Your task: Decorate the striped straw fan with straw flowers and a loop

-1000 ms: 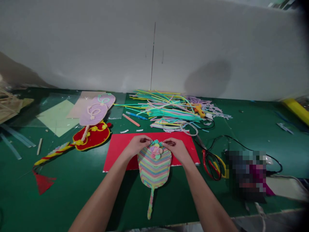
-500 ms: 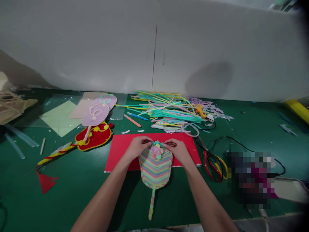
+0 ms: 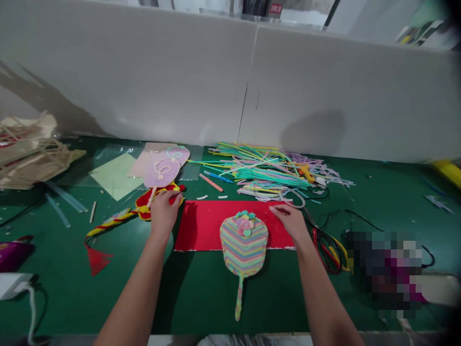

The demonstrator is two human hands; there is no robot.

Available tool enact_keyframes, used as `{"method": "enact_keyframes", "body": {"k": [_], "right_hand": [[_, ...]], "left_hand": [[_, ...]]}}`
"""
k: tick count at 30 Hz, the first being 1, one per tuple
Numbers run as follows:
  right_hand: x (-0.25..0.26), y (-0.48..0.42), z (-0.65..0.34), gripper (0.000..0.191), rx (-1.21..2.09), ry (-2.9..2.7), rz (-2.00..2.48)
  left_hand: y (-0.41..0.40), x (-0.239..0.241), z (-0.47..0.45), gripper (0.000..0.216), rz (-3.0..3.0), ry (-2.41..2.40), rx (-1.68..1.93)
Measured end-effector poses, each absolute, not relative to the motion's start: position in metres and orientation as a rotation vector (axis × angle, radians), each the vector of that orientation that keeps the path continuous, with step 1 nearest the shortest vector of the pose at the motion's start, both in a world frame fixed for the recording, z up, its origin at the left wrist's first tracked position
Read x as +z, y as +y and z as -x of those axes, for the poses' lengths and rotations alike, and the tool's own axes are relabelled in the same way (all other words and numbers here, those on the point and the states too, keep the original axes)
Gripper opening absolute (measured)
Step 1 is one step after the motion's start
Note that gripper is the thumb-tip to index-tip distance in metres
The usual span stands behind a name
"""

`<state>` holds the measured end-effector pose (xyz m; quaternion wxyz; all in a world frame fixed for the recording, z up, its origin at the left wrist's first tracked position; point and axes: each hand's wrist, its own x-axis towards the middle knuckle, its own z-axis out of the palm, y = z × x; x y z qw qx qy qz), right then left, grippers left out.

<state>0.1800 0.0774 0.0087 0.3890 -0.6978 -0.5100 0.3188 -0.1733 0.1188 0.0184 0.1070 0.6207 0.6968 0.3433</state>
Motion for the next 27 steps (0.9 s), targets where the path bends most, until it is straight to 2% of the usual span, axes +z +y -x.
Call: {"method": "enact_keyframes", "body": {"k": [4,10,17,22,27], "right_hand": [[0.013,0.085,-0.191,0.036,0.654,-1.34,1.842],[-0.002,0.099,-0.183,0.024,0.517,-1.625,1.798],[-0.028,0.121,-0.175,0.029,0.397,-1.807,1.755],[-0.023,0.134,-0.175,0.033,0.428,-1.885,1.657],[-0.015,0.128,-0.196,0.029,0.42,-1.791,1.68]], "left_hand": [[0.117,0.003,0.175,0.029,-1.943,2.339,1.197],[0.12,-0.017,0.167,0.026,-2.108,2.239,0.967],[0.124,-0.025,0.178,0.027,-2.126,2.266,0.854],[0.121,-0.021,0.182,0.028,-2.137,2.291,0.817],[0.115,-0.009,0.184,0.04,-2.202,2.197,0.645]]}}
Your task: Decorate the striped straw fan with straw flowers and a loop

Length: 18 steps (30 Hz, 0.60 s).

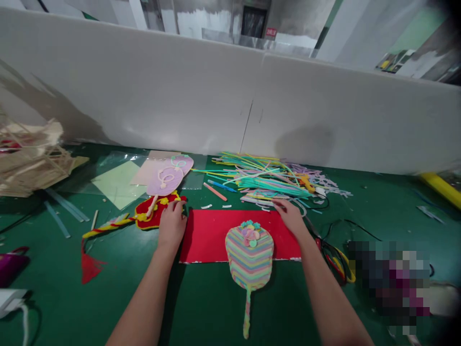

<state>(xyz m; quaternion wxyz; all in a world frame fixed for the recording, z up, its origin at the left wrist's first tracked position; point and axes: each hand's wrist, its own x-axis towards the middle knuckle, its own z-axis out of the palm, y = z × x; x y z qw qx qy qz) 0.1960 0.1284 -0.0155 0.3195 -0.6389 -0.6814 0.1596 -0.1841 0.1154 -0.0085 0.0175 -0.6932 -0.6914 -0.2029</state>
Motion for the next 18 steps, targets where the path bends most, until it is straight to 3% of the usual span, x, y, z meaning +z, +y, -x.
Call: {"method": "enact_keyframes", "body": {"k": [7,13,18], "right_hand": [[-0.004,0.106,-0.251,0.029,0.269,-1.58,1.873],[-0.009,0.108,-0.251,0.024,0.368,-1.595,1.837],[0.0,0.109,-0.248,0.032,0.396,-1.345,1.81]], "left_hand": [[0.117,-0.01,0.19,0.039,2.286,-2.084,-0.853],[0.124,-0.022,0.186,0.024,2.325,-2.017,-1.029],[0.12,-0.015,0.169,0.023,2.338,-1.938,-1.107]]}}
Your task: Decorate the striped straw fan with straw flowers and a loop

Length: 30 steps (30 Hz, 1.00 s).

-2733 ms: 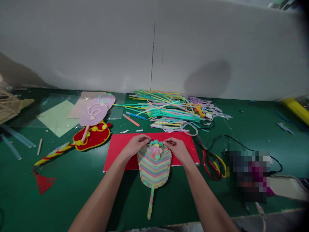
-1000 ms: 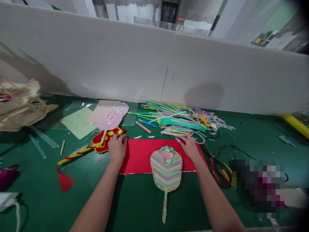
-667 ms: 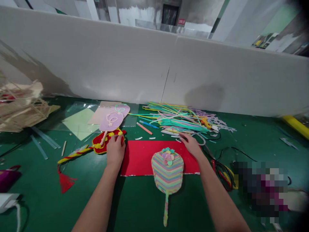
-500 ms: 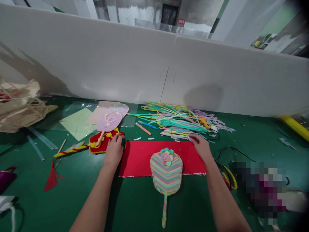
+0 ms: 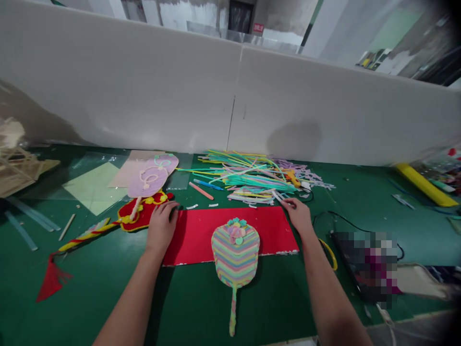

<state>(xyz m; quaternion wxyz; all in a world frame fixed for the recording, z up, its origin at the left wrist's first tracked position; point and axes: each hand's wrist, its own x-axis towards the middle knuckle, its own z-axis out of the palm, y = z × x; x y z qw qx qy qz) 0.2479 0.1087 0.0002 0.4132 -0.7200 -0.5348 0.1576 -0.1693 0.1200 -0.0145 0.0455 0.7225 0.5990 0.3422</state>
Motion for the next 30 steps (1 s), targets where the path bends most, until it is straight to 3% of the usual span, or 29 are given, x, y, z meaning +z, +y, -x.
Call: {"method": "enact_keyframes", "body": {"k": [6,12,17,30], "right_hand": [[0.034,0.092,-0.229,0.036,0.481,-1.102,1.615],[0.056,0.053,-0.171,0.024,0.914,-0.93,1.312],[0.054,0.026,-0.14,0.022,1.141,-0.959,1.275],[0.042,0.02,-0.138,0.023,1.244,-0.702,1.184]], "left_hand": [[0.094,0.025,0.115,0.024,-2.007,1.617,1.102],[0.063,0.05,0.051,0.033,-1.609,1.257,1.022],[0.056,0.057,0.025,0.036,-1.398,1.129,1.011],[0.047,0.043,0.005,0.019,-0.743,0.701,0.974]]}}
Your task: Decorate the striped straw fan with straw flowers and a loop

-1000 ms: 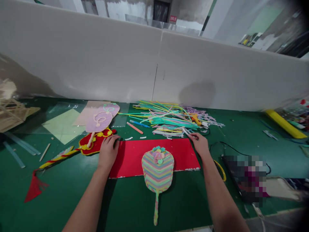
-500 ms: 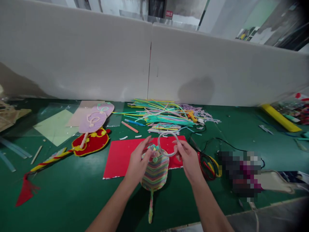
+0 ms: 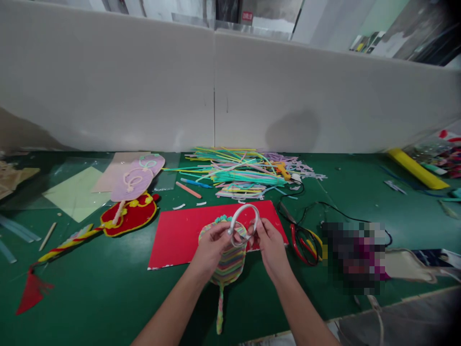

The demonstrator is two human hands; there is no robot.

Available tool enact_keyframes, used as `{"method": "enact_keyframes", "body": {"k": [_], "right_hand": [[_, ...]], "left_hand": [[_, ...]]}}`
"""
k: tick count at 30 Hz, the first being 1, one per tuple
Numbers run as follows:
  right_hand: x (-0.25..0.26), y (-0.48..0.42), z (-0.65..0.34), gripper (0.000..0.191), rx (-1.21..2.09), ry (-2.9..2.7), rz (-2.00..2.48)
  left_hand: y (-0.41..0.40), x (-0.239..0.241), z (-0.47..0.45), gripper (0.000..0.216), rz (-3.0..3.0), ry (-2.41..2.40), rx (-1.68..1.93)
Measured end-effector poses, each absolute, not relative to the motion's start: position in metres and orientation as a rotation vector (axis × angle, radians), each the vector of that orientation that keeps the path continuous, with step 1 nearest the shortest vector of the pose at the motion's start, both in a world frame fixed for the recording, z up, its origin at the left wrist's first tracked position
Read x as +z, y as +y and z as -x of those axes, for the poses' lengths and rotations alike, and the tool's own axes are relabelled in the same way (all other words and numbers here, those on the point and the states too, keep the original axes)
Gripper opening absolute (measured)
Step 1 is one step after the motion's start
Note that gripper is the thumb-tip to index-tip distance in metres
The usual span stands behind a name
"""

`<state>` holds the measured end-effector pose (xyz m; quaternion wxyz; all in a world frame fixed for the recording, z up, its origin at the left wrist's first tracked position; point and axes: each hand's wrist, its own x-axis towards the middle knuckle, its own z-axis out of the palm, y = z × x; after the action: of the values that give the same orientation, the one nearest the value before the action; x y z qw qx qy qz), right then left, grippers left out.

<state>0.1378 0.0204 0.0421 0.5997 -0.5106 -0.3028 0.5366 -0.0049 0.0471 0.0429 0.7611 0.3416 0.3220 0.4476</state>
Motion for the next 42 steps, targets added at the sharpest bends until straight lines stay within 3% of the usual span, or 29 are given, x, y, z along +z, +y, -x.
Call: {"method": "enact_keyframes", "body": {"k": [8,21,27,33,42], "right_hand": [[0.036,0.018,-0.13,0.026,1.432,-0.404,1.079],[0.036,0.019,-0.129,0.023,1.587,-0.295,0.926],[0.034,0.019,-0.128,0.025,1.51,-0.324,1.048],[0.034,0.018,-0.13,0.025,1.438,-0.446,1.112],[0.035,0.02,-0.133,0.025,1.341,-0.564,1.171]], "left_hand": [[0.041,0.04,0.0,0.037,-0.745,0.586,0.974],[0.036,0.05,0.0,0.047,-0.88,0.46,0.922],[0.035,0.053,-0.002,0.043,-0.839,0.534,0.956],[0.036,0.055,-0.003,0.014,-0.782,0.492,0.999],[0.037,0.055,0.002,0.019,-0.92,0.528,0.954]]}}
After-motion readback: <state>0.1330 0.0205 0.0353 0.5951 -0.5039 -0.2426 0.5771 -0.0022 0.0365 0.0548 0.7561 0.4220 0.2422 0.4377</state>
